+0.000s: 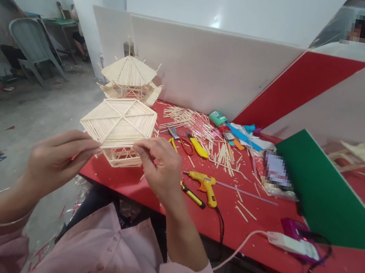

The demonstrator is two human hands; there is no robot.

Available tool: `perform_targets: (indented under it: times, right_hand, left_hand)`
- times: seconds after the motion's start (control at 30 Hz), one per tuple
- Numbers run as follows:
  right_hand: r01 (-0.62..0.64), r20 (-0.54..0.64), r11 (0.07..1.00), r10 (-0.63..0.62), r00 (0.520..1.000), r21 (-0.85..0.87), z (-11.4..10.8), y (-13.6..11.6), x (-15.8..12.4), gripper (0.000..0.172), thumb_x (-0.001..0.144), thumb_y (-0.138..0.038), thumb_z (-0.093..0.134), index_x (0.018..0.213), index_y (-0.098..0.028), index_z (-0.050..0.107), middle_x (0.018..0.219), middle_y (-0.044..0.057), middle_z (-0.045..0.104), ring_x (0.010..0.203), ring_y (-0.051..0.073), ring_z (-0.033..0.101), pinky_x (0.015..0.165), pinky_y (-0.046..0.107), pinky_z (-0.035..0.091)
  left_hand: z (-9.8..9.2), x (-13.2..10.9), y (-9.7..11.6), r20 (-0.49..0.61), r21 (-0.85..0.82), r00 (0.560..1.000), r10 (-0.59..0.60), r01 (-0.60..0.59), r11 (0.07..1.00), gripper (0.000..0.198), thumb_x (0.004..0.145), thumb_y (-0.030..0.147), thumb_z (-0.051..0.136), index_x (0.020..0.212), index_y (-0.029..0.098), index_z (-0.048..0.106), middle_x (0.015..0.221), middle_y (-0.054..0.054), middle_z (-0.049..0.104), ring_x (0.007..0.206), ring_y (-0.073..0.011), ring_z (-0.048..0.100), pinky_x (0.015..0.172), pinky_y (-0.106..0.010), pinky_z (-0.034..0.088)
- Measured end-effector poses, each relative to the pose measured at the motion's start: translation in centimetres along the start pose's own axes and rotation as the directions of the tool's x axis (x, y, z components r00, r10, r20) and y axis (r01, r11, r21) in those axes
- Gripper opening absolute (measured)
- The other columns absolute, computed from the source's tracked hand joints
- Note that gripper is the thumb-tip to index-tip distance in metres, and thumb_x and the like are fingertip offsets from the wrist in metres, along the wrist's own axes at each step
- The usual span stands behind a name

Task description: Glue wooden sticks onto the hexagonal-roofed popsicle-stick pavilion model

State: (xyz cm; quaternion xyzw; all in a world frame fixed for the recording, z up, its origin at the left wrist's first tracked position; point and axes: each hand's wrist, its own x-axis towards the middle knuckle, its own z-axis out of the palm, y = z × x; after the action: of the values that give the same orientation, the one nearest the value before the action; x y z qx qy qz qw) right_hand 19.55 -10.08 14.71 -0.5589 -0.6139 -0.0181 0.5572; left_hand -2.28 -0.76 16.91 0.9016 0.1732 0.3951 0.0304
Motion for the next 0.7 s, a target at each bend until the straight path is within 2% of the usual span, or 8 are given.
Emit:
perform_targets:
  times: [0.13, 0.27, 0.4, 0.47, 0.53, 0.6, 0.63, 0.7]
  right_hand:
    - [-0.004, 0.010, 1.000, 0.004, 1.000, 0.000, -0.2, 0.6, 0.3, 0.008, 0.091, -0.025, 0.063, 0.090, -0.024, 0.071, 0.083, -0.001, 0.072, 0.080, 0.013, 0.065, 0.075, 0.027, 0.051]
    - [-0.062, 0.015, 0.997, 0.061, 0.998, 0.045, -0.4, 1.2, 0.1, 0.009, 0.090, -0.026, 0.064, 0.094, -0.026, 0.072, 0.086, 0.000, 0.073, 0.081, 0.013, 0.066, 0.075, 0.028, 0.052]
    - [-0.157, -0.071, 0.987, 0.160, 0.985, 0.044, -1.0, 1.9, -0.3, 0.013, 0.091, -0.031, 0.062, 0.097, -0.027, 0.073, 0.090, 0.000, 0.073, 0.079, 0.014, 0.066, 0.073, 0.028, 0.052]
    - [-0.211, -0.119, 0.977, 0.207, 0.971, -0.018, -1.6, 2.7, -0.3, 0.017, 0.092, -0.033, 0.060, 0.099, -0.026, 0.073, 0.093, 0.001, 0.073, 0.079, 0.014, 0.066, 0.071, 0.028, 0.052]
    - [-0.268, -0.076, 0.940, 0.257, 0.963, -0.212, -2.0, 4.0, -0.2, 0.022, 0.095, -0.034, 0.054, 0.103, -0.025, 0.073, 0.099, 0.004, 0.074, 0.087, 0.017, 0.067, 0.078, 0.030, 0.051]
    - [-0.289, 0.090, 0.820, 0.379, 0.921, -0.493, -2.0, 6.0, 0.2, 0.029, 0.098, -0.031, 0.047, 0.107, -0.023, 0.072, 0.106, 0.008, 0.073, 0.100, 0.022, 0.065, 0.085, 0.033, 0.049]
    - [-0.268, 0.188, 0.740, 0.469, 0.863, -0.616, -1.8, 7.2, 0.4, 0.031, 0.098, -0.029, 0.044, 0.108, -0.022, 0.072, 0.109, 0.010, 0.073, 0.105, 0.024, 0.064, 0.086, 0.035, 0.048]
    - [-0.230, 0.315, 0.692, 0.565, 0.763, -0.684, -0.9, 9.7, 1.0, 0.029, 0.094, -0.024, 0.047, 0.101, -0.019, 0.075, 0.104, 0.013, 0.074, 0.103, 0.028, 0.066, 0.083, 0.035, 0.048]
  left_hand:
    - [-0.4, 0.2, -0.1, 0.017, 0.024, 1.000, 0.004, -0.005, 1.000, 0.016, 0.089, 0.011, 0.058, 0.097, 0.017, 0.070, 0.090, -0.004, 0.069, 0.077, -0.0120, 0.066, 0.067, -0.021, 0.051]
    - [-0.6, 0.4, -0.1, 0.047, 0.007, 0.999, -0.004, 0.004, 1.000, 0.020, 0.090, 0.008, 0.056, 0.099, 0.019, 0.070, 0.091, -0.003, 0.068, 0.079, -0.0114, 0.065, 0.068, -0.021, 0.051]
    - [-0.8, 0.5, 0.0, 0.034, -0.007, 0.999, -0.008, 0.008, 1.000, 0.026, 0.088, 0.005, 0.057, 0.104, 0.022, 0.069, 0.095, -0.002, 0.068, 0.082, -0.0113, 0.065, 0.070, -0.021, 0.051]
    - [-1.0, 0.4, 0.0, 0.001, -0.009, 0.999, -0.041, 0.041, 0.999, 0.026, 0.087, 0.006, 0.060, 0.104, 0.023, 0.070, 0.095, -0.002, 0.068, 0.081, -0.0118, 0.065, 0.070, -0.023, 0.052]
    - [-1.2, 0.4, 0.0, -0.042, 0.014, 0.997, -0.068, 0.069, 0.998, 0.025, 0.085, 0.009, 0.064, 0.104, 0.025, 0.071, 0.095, -0.001, 0.069, 0.079, -0.0124, 0.065, 0.069, -0.024, 0.052]
    - [-1.3, 0.5, 0.2, -0.071, 0.067, 0.993, -0.092, 0.097, 0.993, 0.025, 0.085, 0.011, 0.066, 0.103, 0.026, 0.072, 0.097, -0.001, 0.070, 0.079, -0.0128, 0.065, 0.070, -0.025, 0.052]
    - [-1.2, 0.6, 0.3, -0.072, 0.095, 0.992, -0.105, 0.112, 0.989, 0.025, 0.085, 0.012, 0.066, 0.104, 0.027, 0.072, 0.098, 0.000, 0.070, 0.080, -0.0129, 0.065, 0.071, -0.026, 0.052]
    - [-0.9, 0.8, 0.5, -0.083, 0.129, 0.991, -0.109, 0.119, 0.984, 0.023, 0.085, 0.013, 0.066, 0.102, 0.028, 0.073, 0.096, 0.000, 0.071, 0.078, -0.0125, 0.065, 0.070, -0.025, 0.052]
